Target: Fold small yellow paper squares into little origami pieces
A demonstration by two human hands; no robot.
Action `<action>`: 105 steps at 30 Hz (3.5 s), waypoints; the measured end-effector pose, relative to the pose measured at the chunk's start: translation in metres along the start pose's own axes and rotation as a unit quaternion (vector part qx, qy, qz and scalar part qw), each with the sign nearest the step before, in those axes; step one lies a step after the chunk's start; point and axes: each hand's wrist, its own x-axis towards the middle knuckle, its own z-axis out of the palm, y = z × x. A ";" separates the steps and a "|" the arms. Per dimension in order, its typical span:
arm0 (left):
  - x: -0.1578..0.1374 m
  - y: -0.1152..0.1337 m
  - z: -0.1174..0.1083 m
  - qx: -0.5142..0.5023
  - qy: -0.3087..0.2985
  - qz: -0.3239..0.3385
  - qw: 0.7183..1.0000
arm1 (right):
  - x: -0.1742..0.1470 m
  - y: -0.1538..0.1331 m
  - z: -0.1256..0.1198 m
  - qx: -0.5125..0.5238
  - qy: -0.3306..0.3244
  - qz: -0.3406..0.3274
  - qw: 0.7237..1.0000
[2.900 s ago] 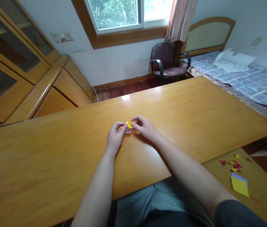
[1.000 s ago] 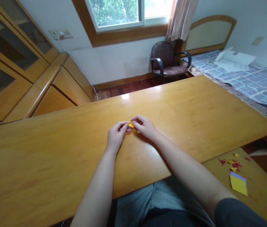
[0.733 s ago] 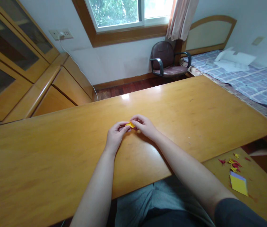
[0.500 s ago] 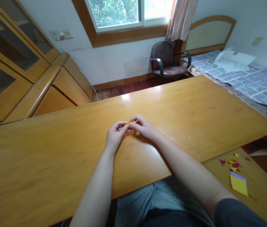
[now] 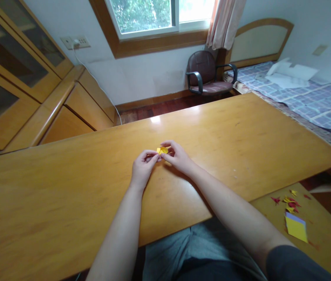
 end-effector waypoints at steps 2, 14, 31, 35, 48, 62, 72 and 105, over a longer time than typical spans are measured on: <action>0.000 0.001 0.000 0.012 0.002 0.009 1.000 | 0.001 0.002 0.001 0.014 0.005 0.004 1.000; 0.003 0.001 -0.001 -0.055 -0.011 0.008 0.998 | 0.005 0.003 -0.007 0.030 -0.002 0.004 1.000; 0.004 -0.001 -0.004 -0.176 -0.018 -0.049 0.983 | 0.002 -0.011 -0.018 0.177 -0.133 0.017 0.975; 0.004 0.000 -0.003 -0.198 -0.015 -0.051 0.979 | 0.001 -0.011 -0.017 0.199 -0.117 0.025 0.973; 0.004 0.001 -0.003 -0.192 -0.050 -0.070 0.978 | 0.005 -0.005 -0.012 0.204 -0.047 0.078 0.975; 0.004 0.001 -0.003 -0.165 -0.034 -0.058 0.984 | 0.004 -0.007 -0.016 0.208 -0.062 0.086 0.972; 0.003 0.003 -0.003 -0.194 -0.032 -0.060 0.979 | 0.002 -0.010 -0.018 0.250 -0.079 0.096 0.960; -0.001 0.006 -0.005 -0.044 -0.097 -0.053 0.993 | 0.003 -0.012 -0.042 0.149 -0.145 0.111 0.972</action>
